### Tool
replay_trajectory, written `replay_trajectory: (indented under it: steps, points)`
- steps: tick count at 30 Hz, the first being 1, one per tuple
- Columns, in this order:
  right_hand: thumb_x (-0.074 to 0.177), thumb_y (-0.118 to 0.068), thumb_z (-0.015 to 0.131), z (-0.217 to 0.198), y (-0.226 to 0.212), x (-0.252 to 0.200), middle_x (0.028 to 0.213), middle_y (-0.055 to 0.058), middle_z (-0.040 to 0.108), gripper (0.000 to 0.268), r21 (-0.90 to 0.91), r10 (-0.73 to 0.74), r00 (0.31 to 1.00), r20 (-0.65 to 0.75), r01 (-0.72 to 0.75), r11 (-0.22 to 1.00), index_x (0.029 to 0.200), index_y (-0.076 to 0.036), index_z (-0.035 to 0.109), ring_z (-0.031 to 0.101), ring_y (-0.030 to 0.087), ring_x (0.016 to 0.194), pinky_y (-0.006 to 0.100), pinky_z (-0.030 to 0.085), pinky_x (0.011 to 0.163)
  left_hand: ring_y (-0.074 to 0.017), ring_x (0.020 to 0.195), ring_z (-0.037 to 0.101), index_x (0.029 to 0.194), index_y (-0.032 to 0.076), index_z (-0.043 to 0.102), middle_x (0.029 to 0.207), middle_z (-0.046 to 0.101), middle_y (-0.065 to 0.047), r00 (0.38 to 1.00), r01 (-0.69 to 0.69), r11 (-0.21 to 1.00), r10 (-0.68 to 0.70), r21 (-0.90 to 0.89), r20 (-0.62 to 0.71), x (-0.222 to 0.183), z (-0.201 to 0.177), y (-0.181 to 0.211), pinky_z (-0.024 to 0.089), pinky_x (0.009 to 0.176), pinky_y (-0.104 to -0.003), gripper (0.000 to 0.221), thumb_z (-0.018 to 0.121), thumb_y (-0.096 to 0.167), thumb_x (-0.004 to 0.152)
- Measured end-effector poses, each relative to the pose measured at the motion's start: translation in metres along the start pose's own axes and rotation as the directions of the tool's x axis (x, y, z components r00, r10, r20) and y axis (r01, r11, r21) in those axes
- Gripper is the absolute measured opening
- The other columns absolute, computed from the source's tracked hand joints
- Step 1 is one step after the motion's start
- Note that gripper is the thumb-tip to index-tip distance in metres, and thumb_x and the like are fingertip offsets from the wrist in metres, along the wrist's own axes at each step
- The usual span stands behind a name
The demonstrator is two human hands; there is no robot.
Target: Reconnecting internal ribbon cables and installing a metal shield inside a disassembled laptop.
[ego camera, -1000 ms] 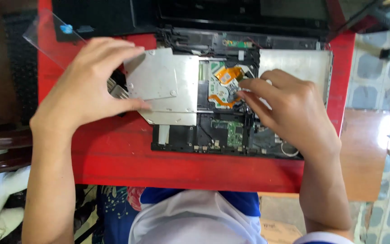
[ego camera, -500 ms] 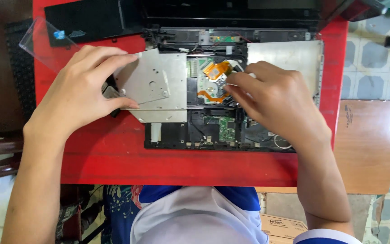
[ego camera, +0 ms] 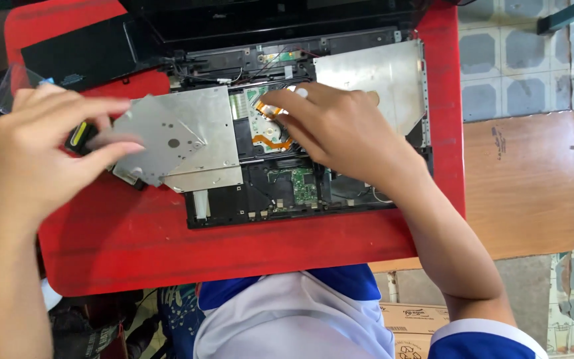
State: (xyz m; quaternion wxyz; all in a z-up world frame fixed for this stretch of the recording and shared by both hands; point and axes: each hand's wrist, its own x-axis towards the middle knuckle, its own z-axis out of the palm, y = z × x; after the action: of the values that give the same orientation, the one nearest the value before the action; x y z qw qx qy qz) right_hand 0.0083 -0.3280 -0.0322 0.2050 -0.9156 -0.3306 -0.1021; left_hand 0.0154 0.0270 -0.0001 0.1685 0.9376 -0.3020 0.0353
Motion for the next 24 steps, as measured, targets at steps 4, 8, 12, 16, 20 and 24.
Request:
replay_trajectory:
  steps: [4, 8, 12, 16, 20, 24]
  points:
    - [0.096, -0.004, 0.067, 0.009, 0.002, 0.002, 0.082, 0.01, 0.064, 0.032, 0.163, -0.018, 1.0, 0.005, 0.017, 0.986, 0.127, -0.006, 0.064, 0.058, 0.024, 0.061, 0.037, 0.043, 0.052, -0.0265, 0.086, 0.064, 0.114, -0.016, 0.066, 0.102, 0.067, -0.024, 0.99, 0.133, 0.84, -0.142, -0.526, 0.022, -0.007, -0.003, -0.011, 0.055, 0.088, -0.033, 0.034, 0.077, -0.022, 0.083]
    - [0.085, 0.01, 0.063, 0.005, -0.002, 0.001, 0.083, 0.011, 0.06, 0.045, 0.391, -0.012, 1.0, -0.002, 0.012, 0.92, 0.126, -0.007, 0.067, 0.053, 0.027, 0.062, 0.039, 0.043, 0.061, -0.0167, 0.103, 0.072, 0.118, 0.006, 0.059, 0.115, 0.065, -0.01, 0.958, 0.157, 0.527, -0.286, -0.835, 0.0, -0.032, 0.017, -0.035, 0.062, 0.096, -0.02, 0.032, 0.073, -0.008, 0.092]
    - [0.084, 0.017, 0.053, -0.01, -0.013, 0.006, 0.082, 0.008, 0.058, 0.051, 0.649, 0.057, 0.996, 0.073, -0.091, 0.755, 0.126, -0.007, 0.068, 0.05, 0.018, 0.065, 0.031, 0.042, 0.065, -0.0044, 0.098, 0.067, 0.121, 0.019, 0.059, 0.116, 0.065, 0.0, 0.961, -0.049, 0.277, -0.249, -0.96, -0.121, 0.001, 0.037, -0.009, 0.058, 0.092, -0.011, 0.027, 0.073, 0.01, 0.1]
    - [0.088, -0.011, 0.084, -0.014, -0.013, 0.002, 0.122, 0.003, 0.056, 0.065, 0.598, 0.047, 0.999, 0.022, -0.051, 0.8, 0.146, -0.009, 0.055, 0.056, 0.025, 0.103, 0.044, 0.035, 0.102, -0.0005, 0.084, 0.062, 0.122, 0.014, 0.061, 0.109, 0.07, 0.001, 0.966, -0.062, 0.12, -0.241, -0.991, -0.09, 0.048, 0.051, 0.04, 0.048, 0.072, -0.012, 0.03, 0.076, 0.009, 0.096]
    - [0.065, -0.027, 0.096, -0.017, -0.004, -0.003, 0.122, 0.007, 0.053, 0.117, 0.531, 0.094, 0.994, 0.058, -0.11, 0.84, 0.164, -0.014, 0.035, 0.047, 0.024, 0.108, 0.029, 0.044, 0.093, -0.0059, 0.102, 0.071, 0.134, 0.009, 0.06, 0.112, 0.073, -0.004, 0.991, 0.049, -0.214, -0.109, -0.976, 0.073, 0.075, 0.066, 0.072, 0.056, 0.077, -0.013, 0.047, 0.08, -0.002, 0.093]
    - [0.069, -0.028, 0.102, -0.018, 0.0, -0.004, 0.121, 0.009, 0.049, 0.112, 0.563, 0.115, 0.993, -0.006, -0.091, 0.821, 0.161, -0.01, 0.04, 0.049, 0.022, 0.105, 0.029, 0.046, 0.087, -0.0057, 0.105, 0.067, 0.13, 0.011, 0.052, 0.115, 0.065, -0.001, 0.997, 0.063, -0.324, -0.022, -0.944, 0.074, 0.087, 0.077, 0.088, 0.056, 0.09, -0.016, 0.042, 0.075, -0.003, 0.098]
